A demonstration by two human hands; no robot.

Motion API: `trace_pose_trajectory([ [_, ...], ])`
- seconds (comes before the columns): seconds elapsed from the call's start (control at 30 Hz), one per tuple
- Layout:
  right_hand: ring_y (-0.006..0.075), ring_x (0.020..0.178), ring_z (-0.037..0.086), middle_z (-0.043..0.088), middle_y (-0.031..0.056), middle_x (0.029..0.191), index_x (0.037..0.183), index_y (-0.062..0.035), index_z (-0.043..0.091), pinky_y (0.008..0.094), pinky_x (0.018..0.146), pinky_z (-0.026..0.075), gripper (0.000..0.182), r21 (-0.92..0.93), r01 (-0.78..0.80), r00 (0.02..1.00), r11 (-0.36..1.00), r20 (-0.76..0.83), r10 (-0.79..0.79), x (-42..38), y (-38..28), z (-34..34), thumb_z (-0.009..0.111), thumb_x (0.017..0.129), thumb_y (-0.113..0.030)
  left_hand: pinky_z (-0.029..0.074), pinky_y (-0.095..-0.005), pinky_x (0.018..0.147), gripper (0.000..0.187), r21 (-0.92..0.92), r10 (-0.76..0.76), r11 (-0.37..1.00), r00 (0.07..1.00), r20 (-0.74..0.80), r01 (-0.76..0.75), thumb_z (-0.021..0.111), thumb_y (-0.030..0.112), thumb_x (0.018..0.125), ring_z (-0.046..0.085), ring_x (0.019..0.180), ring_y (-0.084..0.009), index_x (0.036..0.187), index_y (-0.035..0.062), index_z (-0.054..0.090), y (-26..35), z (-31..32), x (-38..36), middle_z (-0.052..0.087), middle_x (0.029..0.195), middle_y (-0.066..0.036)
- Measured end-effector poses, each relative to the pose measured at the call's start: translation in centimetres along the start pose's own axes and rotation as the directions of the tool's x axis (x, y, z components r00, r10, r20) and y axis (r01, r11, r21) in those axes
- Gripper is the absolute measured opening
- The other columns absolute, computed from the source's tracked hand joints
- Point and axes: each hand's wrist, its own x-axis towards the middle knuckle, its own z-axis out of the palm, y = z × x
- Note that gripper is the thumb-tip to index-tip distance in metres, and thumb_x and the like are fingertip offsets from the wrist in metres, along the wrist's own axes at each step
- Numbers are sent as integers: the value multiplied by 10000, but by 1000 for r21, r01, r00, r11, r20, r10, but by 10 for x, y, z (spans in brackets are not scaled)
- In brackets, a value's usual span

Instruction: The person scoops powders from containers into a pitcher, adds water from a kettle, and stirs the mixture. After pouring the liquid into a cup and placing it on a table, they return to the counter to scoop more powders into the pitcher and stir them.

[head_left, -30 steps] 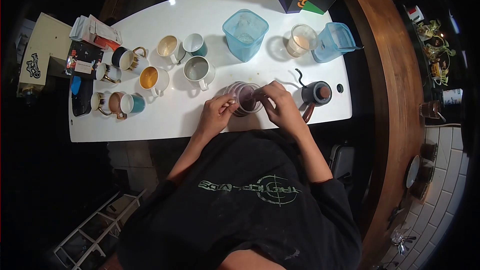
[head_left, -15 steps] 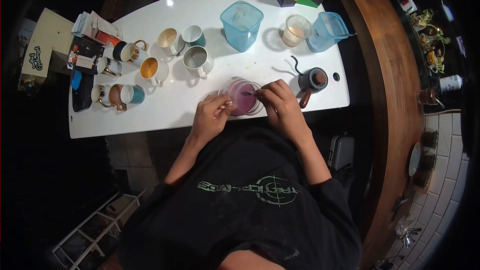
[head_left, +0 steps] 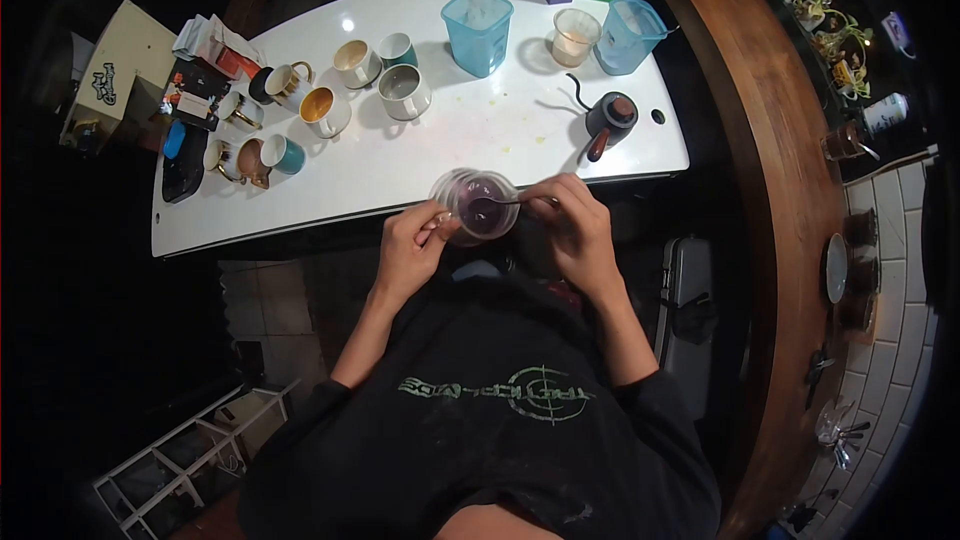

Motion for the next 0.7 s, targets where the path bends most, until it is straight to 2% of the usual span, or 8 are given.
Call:
trace_pose_trajectory([
  [0.03, 261, 786, 599, 625, 117, 870, 997, 14, 635, 314, 716, 480, 132, 13, -7, 995, 1000, -95, 8, -8, -4, 0, 625, 865, 3, 356, -276, 506, 191, -35, -69, 997, 997, 19, 69, 718, 147, 871, 439, 546, -130, 858, -20, 624, 2, -3, -9, 505, 616, -71],
  [0.07, 261, 786, 599, 625, 117, 870, 997, 14, 635, 314, 716, 480, 132, 13, 7, 995, 1000, -97, -6, -17, -8, 3, 625, 865, 3, 356, -276, 506, 191, -31, -60, 998, 998, 9, 60, 718, 147, 871, 439, 546, -130, 858, -20, 624, 3, -5, -17, 505, 616, -71],
  [0.13, 147, 749, 606, 629, 70, 811, 1011, 14, 640, 266, 689, 470, 114, 260, -182, 941, 948, -235, 245, -38, -16, 11, 587, 947, -64, 308, -254, 490, 196, -87, -109, 990, 994, 4, 109, 706, 150, 886, 365, 550, -79, 848, -23, 620, 5, -10, -34, 436, 600, -32],
  [0.17, 70, 745, 565, 598, 19, 783, 1025, 14, 645, 226, 688, 452, 159, 439, -332, 867, 835, -207, 454, -46, -29, 13, 557, 986, -113, 308, -254, 490, 196, -79, -115, 990, 993, -5, 114, 706, 150, 886, 365, 550, -79, 848, -23, 620, 7, -13, -40, 436, 600, -32],
  [0.2, 60, 718, 542, 579, 11, 772, 1024, 13, 642, 202, 686, 443, 174, 498, -322, 847, 805, -229, 480, -55, -29, 16, 547, 998, -130, 301, -253, 490, 198, -64, -107, 992, 994, -14, 106, 699, 151, 891, 360, 553, -72, 843, -22, 616, 10, -16, -46, 433, 599, -22],
  [0.3, 78, 697, 535, 595, 37, 773, 1036, 20, 630, 217, 663, 451, 209, 695, -283, 791, 661, -219, 570, -75, -33, 18, 533, 1009, -164, 286, -249, 491, 202, -53, -114, 992, 993, -14, 113, 685, 153, 901, 346, 554, -65, 831, -19, 609, 9, -27, -76, 427, 596, -6],
  [0.4, 89, 698, 542, 608, 54, 785, 1044, 24, 626, 229, 647, 453, 218, 745, -234, 755, 624, -265, 599, -83, -44, 15, 550, 1002, -176, 275, -242, 496, 206, -90, -107, 991, 993, -40, 103, 674, 155, 906, 327, 554, -64, 812, -12, 599, 3, -35, -86, 422, 591, 1],
  [0.7, 115, 731, 578, 621, 65, 804, 1070, 17, 611, 248, 638, 465, 226, 728, -274, 764, 628, -232, 602, -35, -17, 33, 573, 989, -191, 252, -227, 491, 213, -172, -125, 980, 981, -146, 99, 672, 147, 916, 316, 561, -35, 794, -4, 584, -31, -76, -81, 424, 585, 12],
])
